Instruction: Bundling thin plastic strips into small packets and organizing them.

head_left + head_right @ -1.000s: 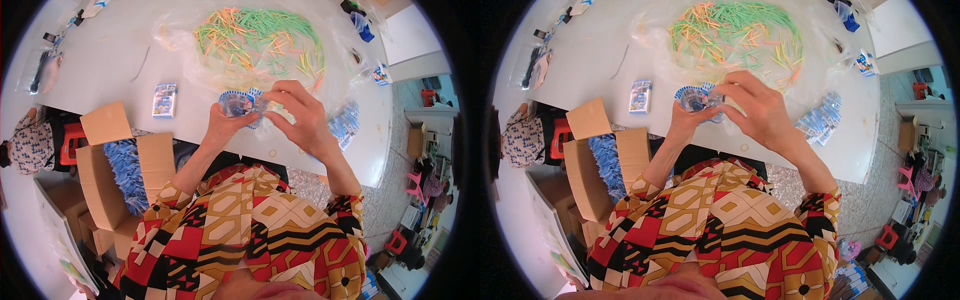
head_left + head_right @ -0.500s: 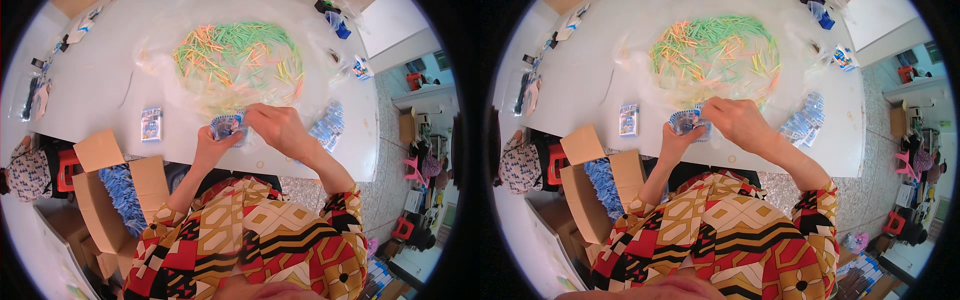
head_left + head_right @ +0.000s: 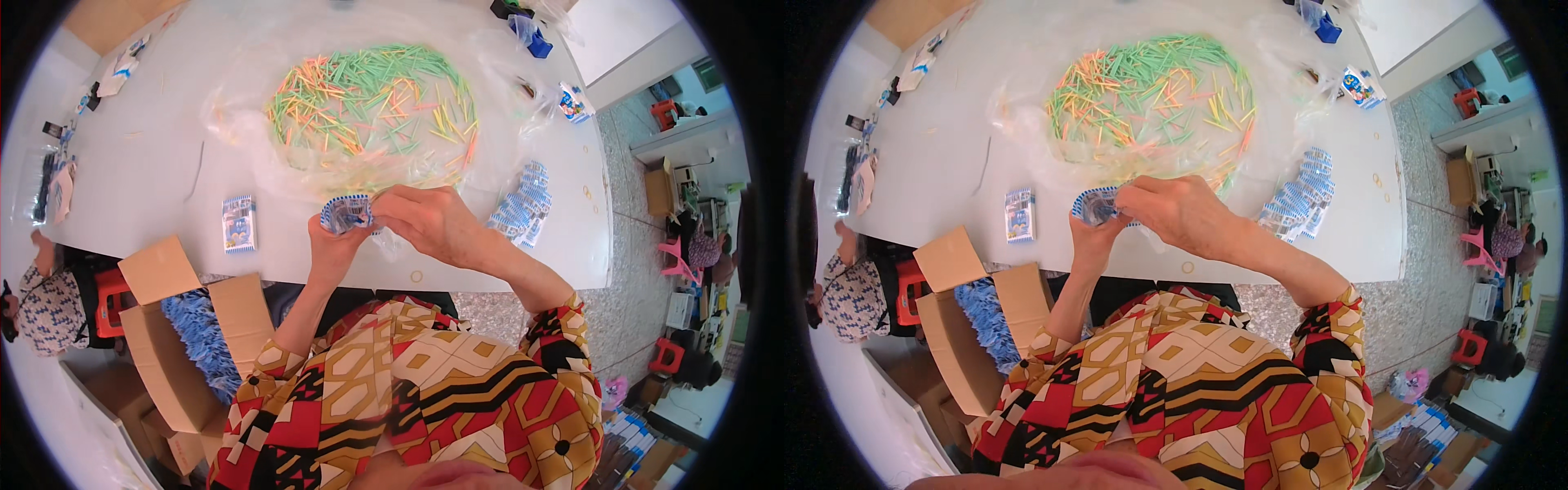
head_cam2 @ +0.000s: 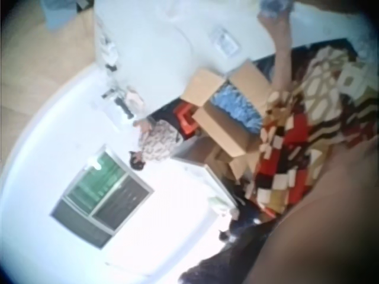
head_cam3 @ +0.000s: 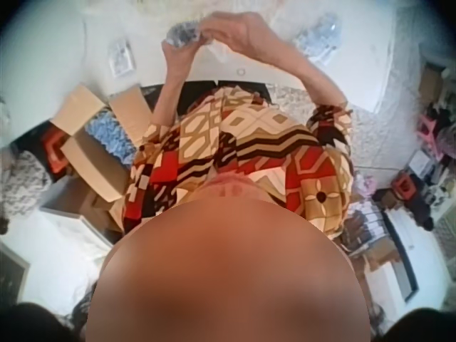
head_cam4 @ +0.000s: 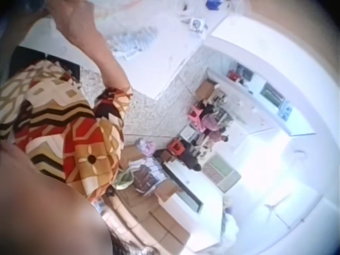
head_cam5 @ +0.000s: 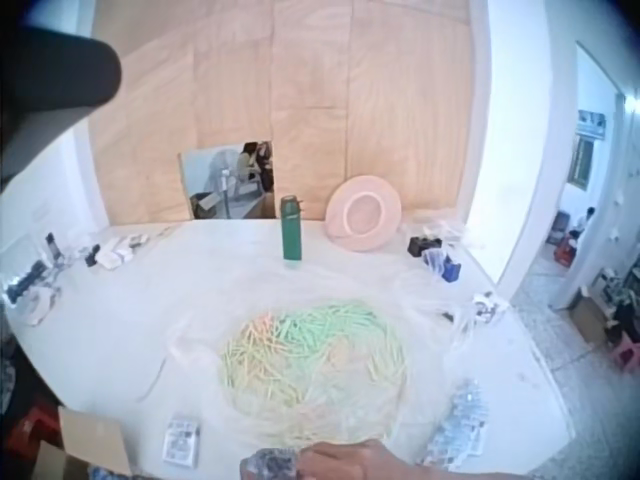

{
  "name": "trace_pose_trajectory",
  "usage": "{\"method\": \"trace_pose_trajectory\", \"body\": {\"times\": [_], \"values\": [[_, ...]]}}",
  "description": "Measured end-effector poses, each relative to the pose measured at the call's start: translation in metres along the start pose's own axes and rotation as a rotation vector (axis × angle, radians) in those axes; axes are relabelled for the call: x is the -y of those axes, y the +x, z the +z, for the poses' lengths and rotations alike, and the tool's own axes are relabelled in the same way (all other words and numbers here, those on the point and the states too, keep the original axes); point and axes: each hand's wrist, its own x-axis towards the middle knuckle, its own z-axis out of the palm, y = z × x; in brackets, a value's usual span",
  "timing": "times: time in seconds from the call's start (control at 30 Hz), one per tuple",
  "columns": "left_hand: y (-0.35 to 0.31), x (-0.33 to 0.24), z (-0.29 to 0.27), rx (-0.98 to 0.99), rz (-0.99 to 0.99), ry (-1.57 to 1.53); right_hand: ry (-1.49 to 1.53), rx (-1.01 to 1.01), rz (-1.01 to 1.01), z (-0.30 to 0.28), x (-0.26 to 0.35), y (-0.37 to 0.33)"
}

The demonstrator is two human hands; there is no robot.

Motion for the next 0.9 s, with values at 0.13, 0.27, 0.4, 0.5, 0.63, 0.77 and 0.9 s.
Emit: {"method": "trace_pose_trajectory", "body": {"times": [0.13, 0.27, 0.4, 0.5, 0.63, 0.77, 0.9], "values": [[0.006, -0.003, 0.002, 0.011, 0.005, -0.043, 0.073, -0.062, -0.009, -0.007, -0.005, 0.009], [0.008, -0.004, -0.001, -0.097, -0.017, -0.057, 0.532, -0.325, 0.243, -0.024, -0.055, 0.026], [0.008, -0.006, -0.007, -0.131, -0.022, -0.108, 0.277, -0.531, 0.424, -0.027, -0.193, 0.028], [0.006, -0.008, -0.013, -0.163, -0.014, -0.113, -0.134, -0.528, 0.422, -0.027, -0.286, 0.01], [0.004, -0.009, -0.02, -0.23, -0.04, -0.1, -0.498, -0.449, 0.573, -0.043, -0.331, 0.015], [0.005, -0.011, -0.023, -0.25, -0.057, -0.126, -0.551, -0.386, 0.64, -0.048, -0.339, 0.032], [0.008, -0.006, -0.027, -0.197, -0.107, -0.12, -0.587, -0.24, 0.78, -0.052, -0.332, 0.047]]}}
